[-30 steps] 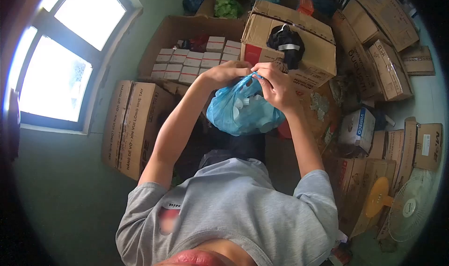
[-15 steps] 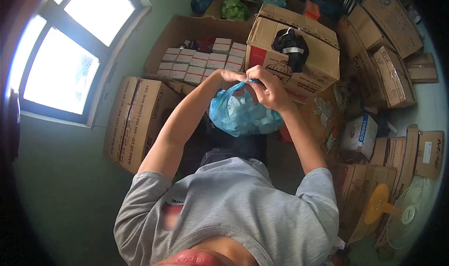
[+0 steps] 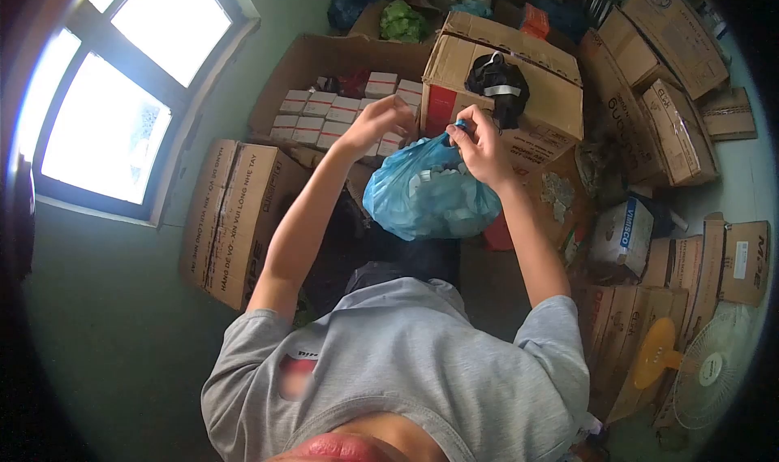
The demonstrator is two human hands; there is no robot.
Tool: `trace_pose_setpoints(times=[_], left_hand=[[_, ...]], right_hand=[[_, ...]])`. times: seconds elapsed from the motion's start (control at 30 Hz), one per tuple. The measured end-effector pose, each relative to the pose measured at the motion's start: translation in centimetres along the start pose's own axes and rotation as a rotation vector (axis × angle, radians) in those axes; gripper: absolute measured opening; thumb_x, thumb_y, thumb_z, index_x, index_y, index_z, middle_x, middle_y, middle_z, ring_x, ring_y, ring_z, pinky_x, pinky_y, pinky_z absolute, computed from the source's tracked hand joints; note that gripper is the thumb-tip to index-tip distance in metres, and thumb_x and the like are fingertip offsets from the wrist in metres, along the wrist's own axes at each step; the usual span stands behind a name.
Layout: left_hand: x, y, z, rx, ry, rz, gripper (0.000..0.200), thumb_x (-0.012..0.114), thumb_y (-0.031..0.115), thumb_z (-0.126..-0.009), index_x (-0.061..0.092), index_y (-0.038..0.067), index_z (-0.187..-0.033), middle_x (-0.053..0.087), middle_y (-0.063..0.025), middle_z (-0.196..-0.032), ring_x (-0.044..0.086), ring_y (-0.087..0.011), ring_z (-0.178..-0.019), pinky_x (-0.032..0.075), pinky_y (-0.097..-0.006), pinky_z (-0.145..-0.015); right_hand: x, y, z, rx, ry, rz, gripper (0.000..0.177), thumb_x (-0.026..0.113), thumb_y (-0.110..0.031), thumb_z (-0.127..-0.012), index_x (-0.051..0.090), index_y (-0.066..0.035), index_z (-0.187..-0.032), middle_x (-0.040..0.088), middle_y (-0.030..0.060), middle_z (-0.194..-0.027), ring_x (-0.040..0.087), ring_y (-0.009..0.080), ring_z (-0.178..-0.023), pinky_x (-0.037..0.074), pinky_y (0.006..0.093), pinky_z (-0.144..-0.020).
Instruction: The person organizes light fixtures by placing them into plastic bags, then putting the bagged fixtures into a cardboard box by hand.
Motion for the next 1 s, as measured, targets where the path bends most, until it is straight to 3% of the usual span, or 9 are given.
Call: trace_pose_setpoints(times=[0.07,0.27,0.53,0.73,0.8,0.83,0.9,0.93,1.0], left_hand=[[2.8,2.0,2.6,0.279,0.227,-0.472,0.016,0.078,0.007,-0.092,0.07,0.001,-0.105,0.07,-0.0019,-0.091,0.065,-0.0088,-0.087,0.054,-0.0271,-0.077],[10.0,2.4,7.0,0.562,0.462,-0.91,0.039,0.09,0.01,-0.077,0.079,0.013,-0.114,0.062,-0.0018,-0.079,0.062,-0.0186,-0.071,0.053,-0.0338,-0.067],[9.5,1.0,6.4,0.818,0.558,-1.126,0.03,0.086,0.007,-0.081,0.079,0.011,-0.11,0.066,-0.0028,-0.081,0.065,-0.0206,-0.072,0.051,-0.0354,-0.07],[10.0,1.6,7.2,0.559,0.397,-0.896,0.011,0.076,0.006,-0.085,0.072,0.004,-0.095,0.064,-0.008,-0.078,0.063,-0.0256,-0.068,0.05,-0.0377,-0.065],[10.3,0.7,6.8,0.382,0.196,-0.864,0.015,0.071,0.017,-0.089,0.067,0.003,-0.089,0.063,-0.0144,-0.074,0.064,-0.0335,-0.067,0.051,-0.0428,-0.062],[10.3,0.4,6.8,0.38,0.194,-0.862,0.015,0.071,0.017,-0.089,0.067,0.003,-0.089,0.063,-0.0144,-0.074,0.064,-0.0335,-0.067,0.051,-0.0428,-0.062],[10.3,0.1,6.8,0.39,0.291,-1.011,0.019,0.069,0.021,-0.091,0.066,0.002,-0.088,0.064,-0.018,-0.075,0.065,-0.0397,-0.068,0.051,-0.0466,-0.063],[10.0,0.0,7.0,0.364,0.328,-1.036,0.017,0.07,0.018,-0.09,0.066,0.001,-0.087,0.066,-0.0193,-0.077,0.066,-0.0421,-0.07,0.051,-0.0479,-0.064],[9.4,-0.8,8.6,0.33,0.315,-1.045,0.017,0.07,0.017,-0.09,0.065,0.001,-0.086,0.066,-0.0191,-0.077,0.066,-0.042,-0.07,0.051,-0.0479,-0.064]], right_hand=[[1.0,0.5,0.4,0.242,0.02,-0.278,0.015,0.07,-0.015,-0.104,0.056,-0.011,-0.105,0.063,-0.0013,-0.082,0.051,0.0028,-0.067,0.038,0.0217,-0.054],[2.7,0.3,0.8,0.558,-0.08,-0.486,0.019,0.076,-0.017,-0.098,0.058,-0.011,-0.104,0.066,0.0007,-0.088,0.055,0.0053,-0.07,0.041,0.0229,-0.058],[2.0,0.3,0.8,0.587,-0.074,-0.553,0.014,0.074,-0.019,-0.098,0.062,-0.011,-0.1,0.067,0.0004,-0.086,0.058,0.0067,-0.071,0.043,0.023,-0.06],[1.7,2.3,-0.1,0.399,-0.01,-0.206,0.026,0.074,-0.023,-0.098,0.066,-0.007,-0.079,0.064,0.0,-0.078,0.06,0.0101,-0.071,0.048,0.0317,-0.062],[1.7,2.4,-1.1,-0.045,0.028,0.253,0.037,0.073,-0.02,-0.096,0.063,-0.001,-0.066,0.062,0.006,-0.071,0.064,0.0194,-0.066,0.049,0.0389,-0.061],[1.7,2.5,-1.5,-0.041,0.029,0.252,0.037,0.073,-0.02,-0.096,0.063,-0.001,-0.066,0.062,0.006,-0.071,0.064,0.0194,-0.066,0.049,0.0389,-0.061],[2.4,1.4,-2.2,-0.278,0.09,0.747,0.037,0.071,-0.016,-0.093,0.061,0.002,-0.062,0.06,0.0134,-0.069,0.063,0.0309,-0.061,0.049,0.044,-0.058],[2.9,0.9,-2.4,-0.35,0.06,0.752,0.035,0.07,-0.014,-0.091,0.061,0.001,-0.061,0.06,0.0165,-0.07,0.062,0.0391,-0.062,0.049,0.0487,-0.058],[2.5,2.7,-3.1,-0.392,0.067,0.776,0.035,0.07,-0.014,-0.092,0.061,0.001,-0.062,0.06,0.0168,-0.071,0.063,0.0389,-0.063,0.049,0.0475,-0.058]])
Point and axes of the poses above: each hand's wrist, its own z-axis away from the middle knuckle, its own x-axis out of the palm, y = z × x, the point moved 4 cm from there along -z, towards the middle knuckle
